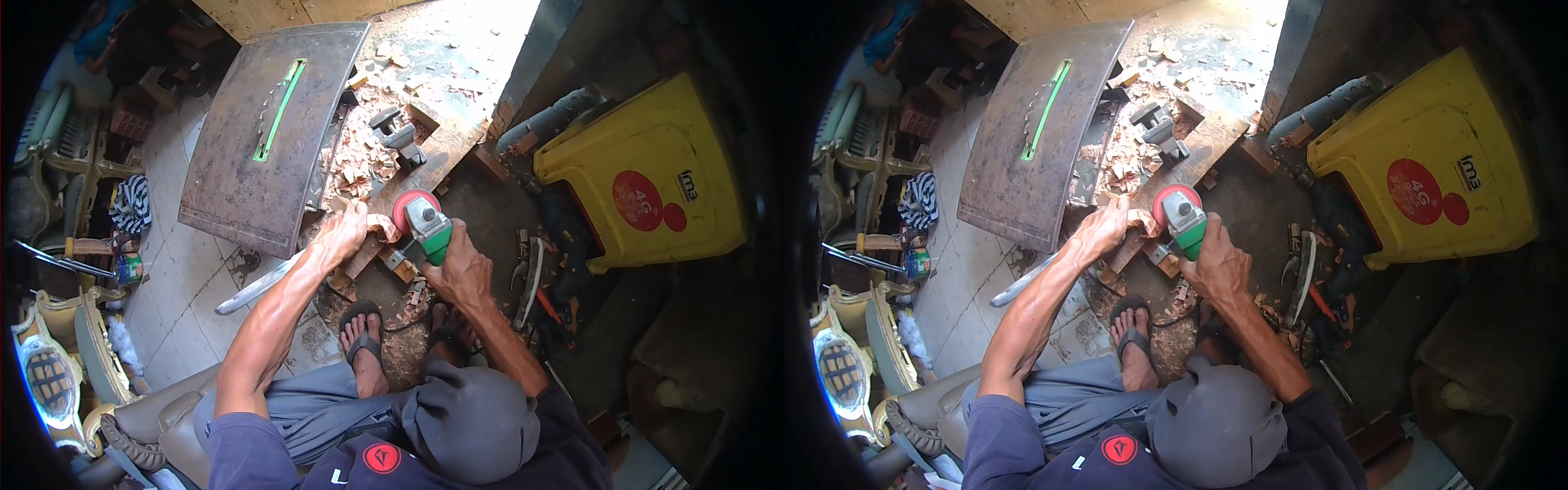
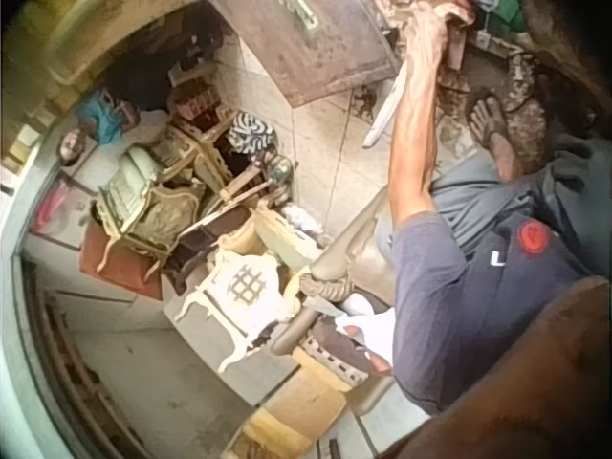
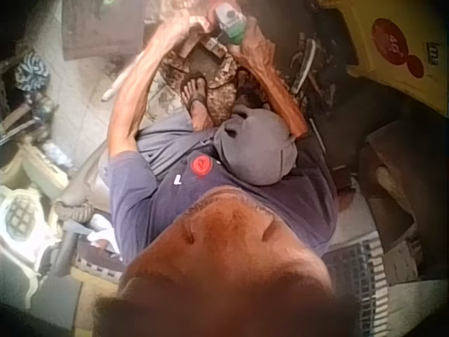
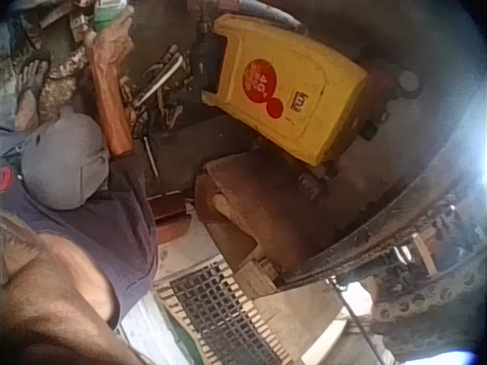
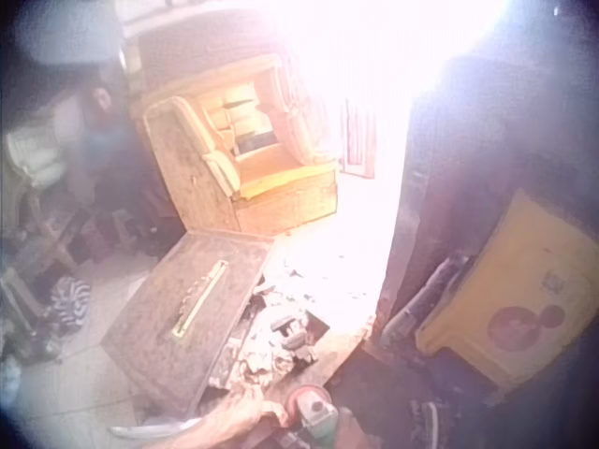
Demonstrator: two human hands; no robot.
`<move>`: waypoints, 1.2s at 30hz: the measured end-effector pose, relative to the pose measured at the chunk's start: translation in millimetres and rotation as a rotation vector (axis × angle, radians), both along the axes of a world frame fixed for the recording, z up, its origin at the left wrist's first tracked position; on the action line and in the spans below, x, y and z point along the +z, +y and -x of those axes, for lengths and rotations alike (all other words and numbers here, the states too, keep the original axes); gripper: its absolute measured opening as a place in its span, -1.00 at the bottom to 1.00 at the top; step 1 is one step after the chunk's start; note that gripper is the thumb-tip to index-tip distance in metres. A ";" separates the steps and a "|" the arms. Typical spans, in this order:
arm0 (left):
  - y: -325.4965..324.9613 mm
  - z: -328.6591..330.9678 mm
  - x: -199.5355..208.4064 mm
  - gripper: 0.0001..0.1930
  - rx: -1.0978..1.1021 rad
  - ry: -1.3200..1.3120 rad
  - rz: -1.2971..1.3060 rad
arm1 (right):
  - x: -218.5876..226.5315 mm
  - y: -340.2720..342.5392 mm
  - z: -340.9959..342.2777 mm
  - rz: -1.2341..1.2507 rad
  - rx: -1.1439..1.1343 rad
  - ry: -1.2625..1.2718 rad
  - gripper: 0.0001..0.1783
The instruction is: The person uses a handheld power angle grinder to sharpen and shape the edge of a large metal blade while holding it by its wooden handle.
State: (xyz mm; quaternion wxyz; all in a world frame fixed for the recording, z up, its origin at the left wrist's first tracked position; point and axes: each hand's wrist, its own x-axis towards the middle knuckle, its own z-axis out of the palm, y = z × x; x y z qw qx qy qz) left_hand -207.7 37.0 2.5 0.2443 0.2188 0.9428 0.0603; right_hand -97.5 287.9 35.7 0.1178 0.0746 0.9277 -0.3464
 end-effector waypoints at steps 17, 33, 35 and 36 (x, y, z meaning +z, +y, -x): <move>-9.8 -11.8 -20.3 -0.82 -0.123 0.344 -0.051 | 0.5 -6.8 -3.1 0.001 -0.036 0.005 -0.10; -8.0 -17.3 -23.1 -0.80 -0.113 0.380 -0.050 | 4.3 -9.3 -0.8 0.018 -0.064 -0.025 -0.13; -8.5 -16.0 -23.0 -0.80 -0.116 0.387 -0.049 | 4.1 -6.2 2.5 0.019 -0.043 -0.026 -0.15; -7.8 -16.8 -23.2 -0.80 -0.118 0.397 -0.047 | 4.1 -5.2 3.4 0.020 -0.033 -0.027 -0.17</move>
